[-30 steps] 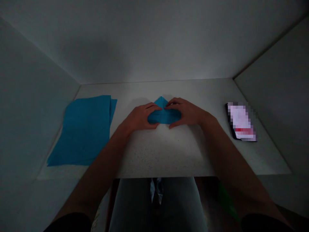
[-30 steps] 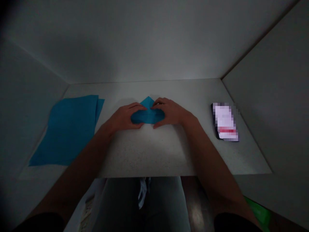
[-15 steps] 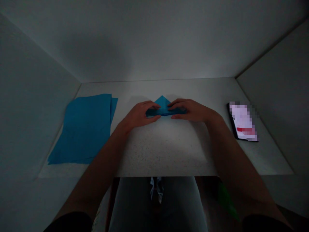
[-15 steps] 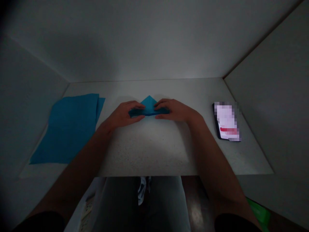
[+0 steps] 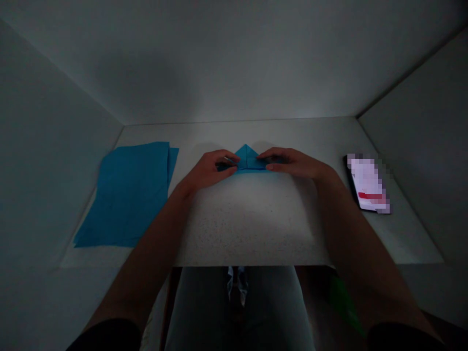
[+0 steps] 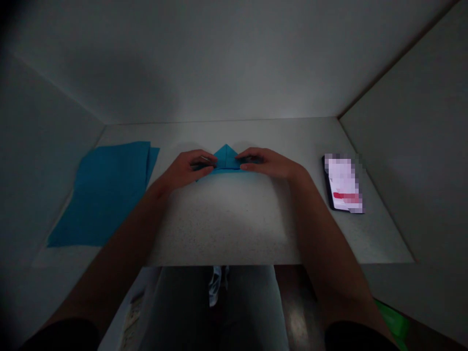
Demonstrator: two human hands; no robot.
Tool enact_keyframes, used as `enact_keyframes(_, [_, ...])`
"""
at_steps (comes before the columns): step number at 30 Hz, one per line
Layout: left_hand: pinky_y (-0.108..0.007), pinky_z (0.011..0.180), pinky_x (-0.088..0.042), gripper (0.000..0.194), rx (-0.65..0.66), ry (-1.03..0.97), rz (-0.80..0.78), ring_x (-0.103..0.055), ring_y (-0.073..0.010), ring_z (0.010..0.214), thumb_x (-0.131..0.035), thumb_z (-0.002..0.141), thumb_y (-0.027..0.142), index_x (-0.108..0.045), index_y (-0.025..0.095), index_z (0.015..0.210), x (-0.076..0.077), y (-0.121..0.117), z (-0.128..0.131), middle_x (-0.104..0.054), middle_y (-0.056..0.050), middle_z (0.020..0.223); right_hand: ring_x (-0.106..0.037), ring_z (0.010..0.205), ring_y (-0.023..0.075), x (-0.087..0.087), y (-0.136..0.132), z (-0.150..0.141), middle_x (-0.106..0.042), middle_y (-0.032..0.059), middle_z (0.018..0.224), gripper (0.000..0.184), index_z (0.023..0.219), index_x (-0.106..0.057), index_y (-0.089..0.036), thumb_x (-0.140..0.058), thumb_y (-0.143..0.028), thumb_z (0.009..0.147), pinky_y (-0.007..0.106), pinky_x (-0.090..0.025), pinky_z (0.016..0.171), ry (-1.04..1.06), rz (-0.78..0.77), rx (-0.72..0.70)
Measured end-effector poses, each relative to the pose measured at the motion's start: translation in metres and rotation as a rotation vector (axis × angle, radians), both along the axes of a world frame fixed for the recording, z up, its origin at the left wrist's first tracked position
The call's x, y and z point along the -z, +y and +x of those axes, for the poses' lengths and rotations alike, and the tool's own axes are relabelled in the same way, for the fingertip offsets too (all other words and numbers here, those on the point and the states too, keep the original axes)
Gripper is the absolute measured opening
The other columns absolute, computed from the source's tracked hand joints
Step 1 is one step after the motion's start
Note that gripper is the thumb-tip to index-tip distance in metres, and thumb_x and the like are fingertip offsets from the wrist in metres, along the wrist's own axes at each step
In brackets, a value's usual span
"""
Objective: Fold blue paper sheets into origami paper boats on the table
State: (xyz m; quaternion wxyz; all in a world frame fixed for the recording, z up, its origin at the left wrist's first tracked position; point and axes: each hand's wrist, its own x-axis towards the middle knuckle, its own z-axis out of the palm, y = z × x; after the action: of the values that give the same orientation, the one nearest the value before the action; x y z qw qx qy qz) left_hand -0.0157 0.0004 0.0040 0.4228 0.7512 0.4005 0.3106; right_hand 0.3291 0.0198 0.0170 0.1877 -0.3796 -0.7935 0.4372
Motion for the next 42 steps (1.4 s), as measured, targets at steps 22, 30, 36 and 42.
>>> enact_keyframes(22, [-0.044, 0.11, -0.066, 0.031, -0.061, 0.136, 0.241, -0.082, -0.0238, 0.113, -0.082, 0.098, 0.033, -0.079, 0.023, 0.128, 0.003, 0.004, 0.005, -0.083, -0.01, 0.126, -0.073, 0.121, 0.031, 0.003, 0.0, -0.008, -0.081, 0.0076, 0.127, 0.055, 0.119, -0.089, -0.032, -0.086, -0.078, 0.089, 0.05, -0.058, 0.112, 0.034, 0.141, -0.01])
enact_keyframes(30, [-0.049, 0.11, -0.064, 0.026, -0.009, 0.27, 0.259, -0.081, -0.0278, 0.112, -0.084, 0.096, 0.041, -0.083, 0.028, 0.118, -0.003, 0.002, 0.001, -0.085, -0.007, 0.12, -0.07, 0.112, 0.0309, 0.004, -0.004, -0.017, -0.073, 0.0118, 0.126, 0.047, 0.111, -0.09, -0.027, -0.079, -0.071, 0.097, 0.049, -0.058, 0.104, -0.071, 0.244, -0.085])
enact_keyframes(36, [-0.047, 0.101, -0.064, 0.044, -0.25, 0.371, 0.293, -0.076, -0.0272, 0.1, -0.095, 0.087, 0.047, -0.08, 0.025, 0.122, 0.007, 0.011, -0.011, -0.078, -0.011, 0.124, -0.068, 0.093, 0.0273, 0.017, 0.007, -0.003, -0.071, 0.012, 0.115, 0.039, 0.106, -0.081, -0.023, -0.078, -0.061, 0.096, 0.043, -0.058, 0.088, -0.14, 0.297, 0.101])
enact_keyframes(42, [-0.057, 0.111, -0.057, 0.062, -0.252, 0.483, 0.277, -0.069, -0.0352, 0.117, -0.102, 0.076, 0.06, -0.077, 0.024, 0.119, 0.008, 0.008, -0.007, -0.068, -0.013, 0.133, -0.066, 0.095, 0.0294, 0.023, 0.011, 0.002, -0.069, 0.0135, 0.113, 0.043, 0.102, -0.075, -0.023, -0.073, -0.066, 0.099, 0.045, -0.056, 0.09, -0.182, 0.382, 0.186])
